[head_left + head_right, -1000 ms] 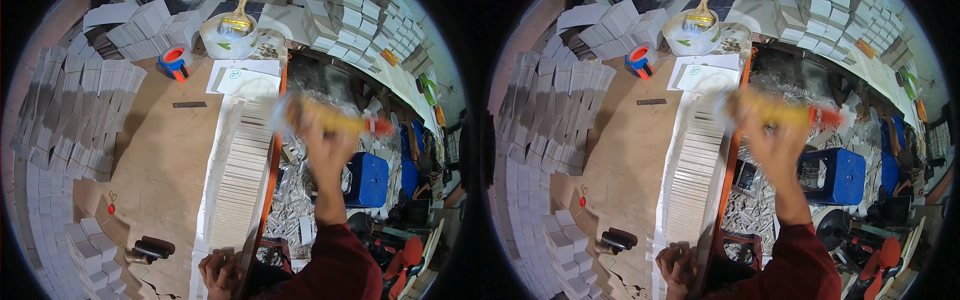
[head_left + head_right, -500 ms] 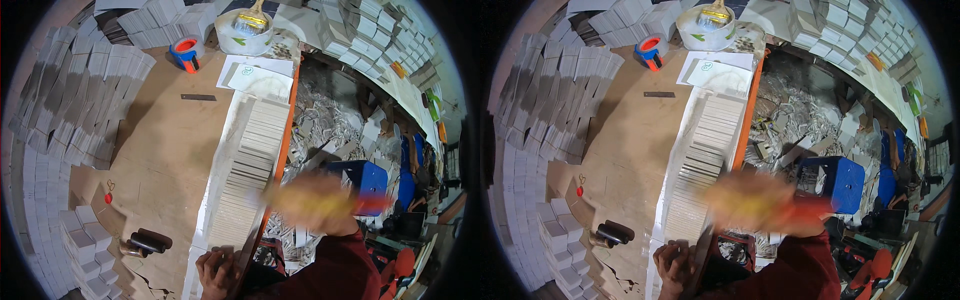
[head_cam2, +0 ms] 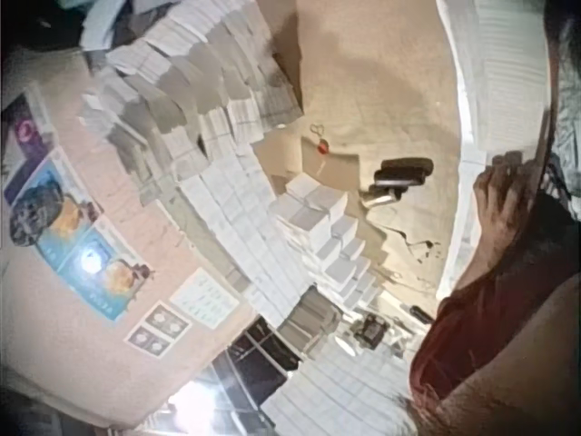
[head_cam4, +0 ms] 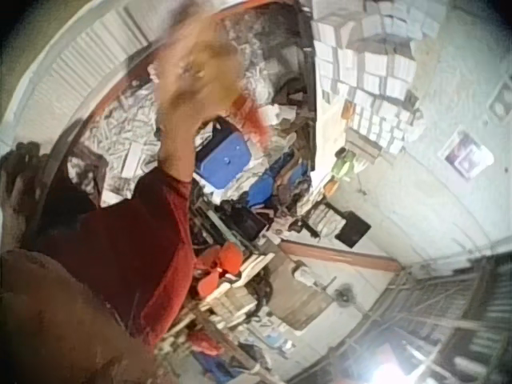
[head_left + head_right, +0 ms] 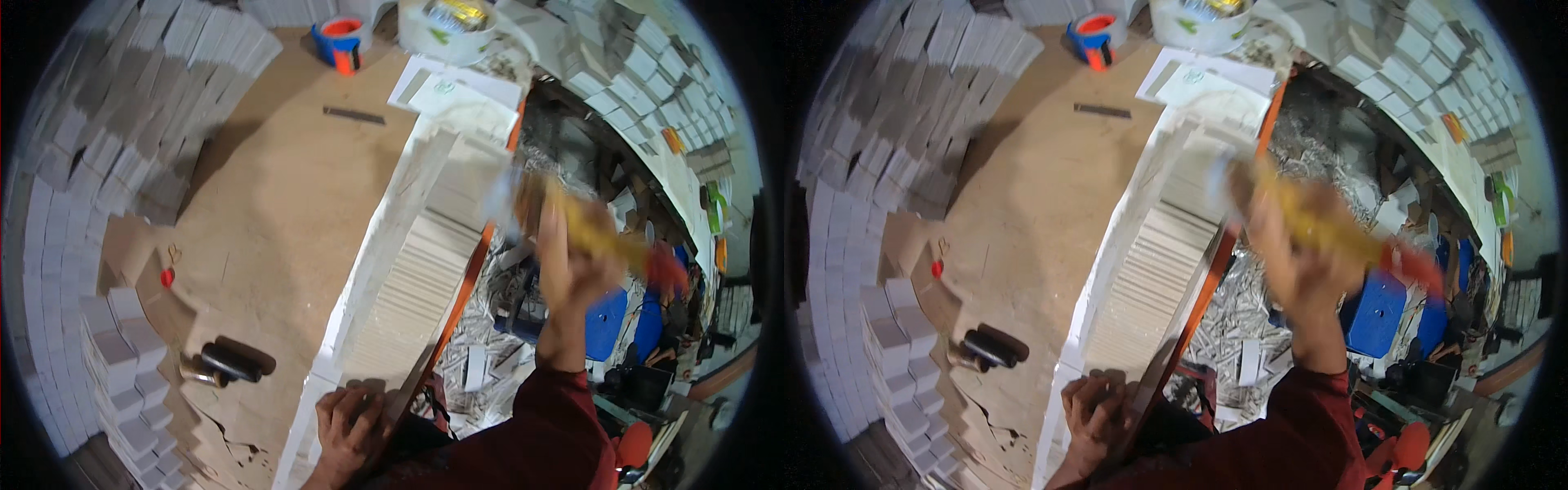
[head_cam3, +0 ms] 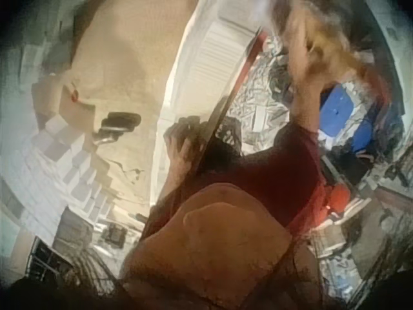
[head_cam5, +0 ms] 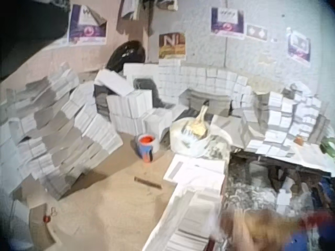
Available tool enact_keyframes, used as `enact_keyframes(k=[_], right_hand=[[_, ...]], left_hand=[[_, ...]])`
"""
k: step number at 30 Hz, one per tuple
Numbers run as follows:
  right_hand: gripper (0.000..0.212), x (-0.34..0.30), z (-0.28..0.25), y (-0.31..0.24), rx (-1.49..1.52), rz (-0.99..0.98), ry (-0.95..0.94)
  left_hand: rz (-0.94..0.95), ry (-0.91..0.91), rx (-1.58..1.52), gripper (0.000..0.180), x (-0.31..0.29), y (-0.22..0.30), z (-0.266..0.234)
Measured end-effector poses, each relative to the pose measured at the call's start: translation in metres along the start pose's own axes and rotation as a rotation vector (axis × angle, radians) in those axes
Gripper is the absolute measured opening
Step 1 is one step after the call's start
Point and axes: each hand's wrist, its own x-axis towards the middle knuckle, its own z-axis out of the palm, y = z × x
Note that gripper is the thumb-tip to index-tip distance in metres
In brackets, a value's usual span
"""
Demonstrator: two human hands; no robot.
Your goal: Applying glue with a brush to the edges of stacked paper strips and then organizing the pads.
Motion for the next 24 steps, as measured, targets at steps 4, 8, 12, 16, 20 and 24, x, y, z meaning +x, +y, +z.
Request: enact_keyframes(k=[4, 8, 12, 16, 20, 24], right_hand=[[0.033, -0.04, 0.006, -0.01, 0.342, -0.051, -0.823], [0.02, -0.039, 0.002, -0.021, 0.114, 0.003, -0.514], [0.02, -0.059, -0.008, -0.033, 0.218, -0.242, -0.71], [0.018, -0.043, 0.003, -0.038, 0.2, -0.087, -0.539], [0.024, -0.058, 0.002, -0.049, 0.337, -0.663, -0.843], [0.032, -0.047, -0.005, -0.048, 0.29, -0.167, -0.889]], left_hand=[[-0.02, -0.008, -0.019, 0.047, 0.002, -0.002, -0.001], [-0.013, -0.013, -0.017, 0.047, 0.01, -0.002, -0.001], [-0.012, 0.012, -0.029, 0.047, 0.009, -0.005, -0.001], [0.023, 0.034, -0.045, 0.049, 0.006, -0.008, -0.002], [0.037, 0.08, -0.036, 0.048, 0.006, -0.008, 0.006], [0.022, 0.079, -0.032, 0.045, 0.003, -0.006, 0.007]])
